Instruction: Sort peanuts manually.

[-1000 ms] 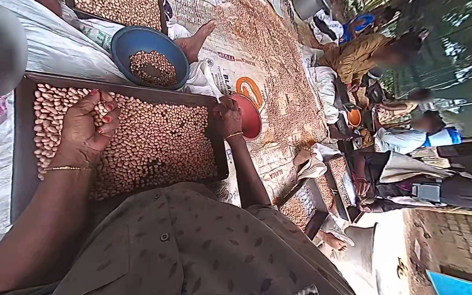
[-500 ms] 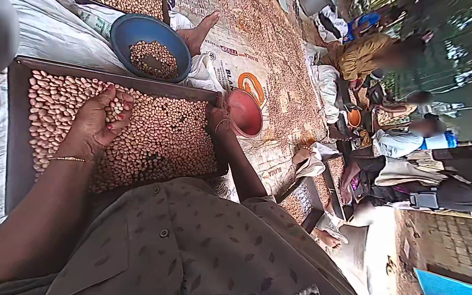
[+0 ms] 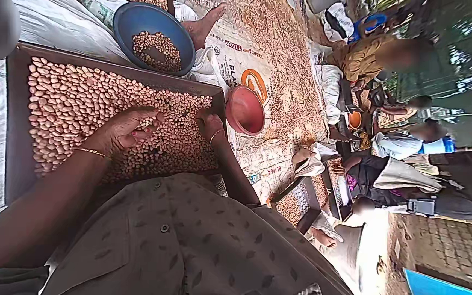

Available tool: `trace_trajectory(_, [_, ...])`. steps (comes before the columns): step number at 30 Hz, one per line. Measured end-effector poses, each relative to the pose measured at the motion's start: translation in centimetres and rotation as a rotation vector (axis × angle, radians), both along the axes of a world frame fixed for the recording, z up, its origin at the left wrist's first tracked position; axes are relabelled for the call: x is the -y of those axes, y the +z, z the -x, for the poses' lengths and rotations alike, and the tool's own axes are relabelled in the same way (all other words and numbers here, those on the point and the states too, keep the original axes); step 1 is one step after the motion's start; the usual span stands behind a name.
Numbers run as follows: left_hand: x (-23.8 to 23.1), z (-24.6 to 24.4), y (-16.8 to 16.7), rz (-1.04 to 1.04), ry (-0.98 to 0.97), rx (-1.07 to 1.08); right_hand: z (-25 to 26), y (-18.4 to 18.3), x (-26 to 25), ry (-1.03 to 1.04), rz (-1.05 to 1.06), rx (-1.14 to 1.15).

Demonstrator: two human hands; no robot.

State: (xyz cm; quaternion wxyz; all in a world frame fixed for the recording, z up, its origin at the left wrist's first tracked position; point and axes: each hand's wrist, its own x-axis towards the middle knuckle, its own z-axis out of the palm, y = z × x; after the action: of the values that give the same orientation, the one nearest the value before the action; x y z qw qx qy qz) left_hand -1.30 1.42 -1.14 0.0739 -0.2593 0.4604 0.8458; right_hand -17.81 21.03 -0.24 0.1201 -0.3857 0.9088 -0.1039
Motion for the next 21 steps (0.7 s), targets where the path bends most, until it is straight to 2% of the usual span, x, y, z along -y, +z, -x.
trace_trajectory(4, [1.6, -0.3, 0.4, -0.005, 0.248, -0.036, -1.0, -0.6, 0.6, -0.045, -0.069, -0.067])
trace_trajectory(7, [2.4, -0.6, 0.6, -0.018, 0.348, -0.064, -1.2, -0.3, 1.2, -0.063, -0.122, -0.082])
trace_trajectory(10, [2.3, -0.6, 0.8, -0.006, 0.337, -0.046, -1.6, 0.0, 1.7, -0.086, -0.21, -0.1])
trace_trajectory(12, [1.7, -0.4, 0.7, 0.017, 0.252, -0.024, -1.6, 0.2, 1.8, -0.126, -0.212, -0.07])
trace_trajectory(14, [1.0, -0.2, 0.6, 0.066, 0.127, 0.028, -1.3, 0.6, 1.4, -0.141, -0.01, 0.011])
trace_trajectory(17, [-0.4, -0.1, 0.2, 0.072, -0.048, 0.051, -2.8, 1.6, 1.2, 0.011, 0.497, 0.239])
trace_trajectory(19, [-0.8, 0.1, -0.3, 0.037, -0.117, 0.053, -4.2, 2.1, 1.3, 0.124, 0.571, 0.402])
trace_trajectory(21, [-0.8, 0.3, -0.3, -0.014, -0.089, 0.043, -4.7, 1.4, 1.1, 0.212, 0.469, 0.306])
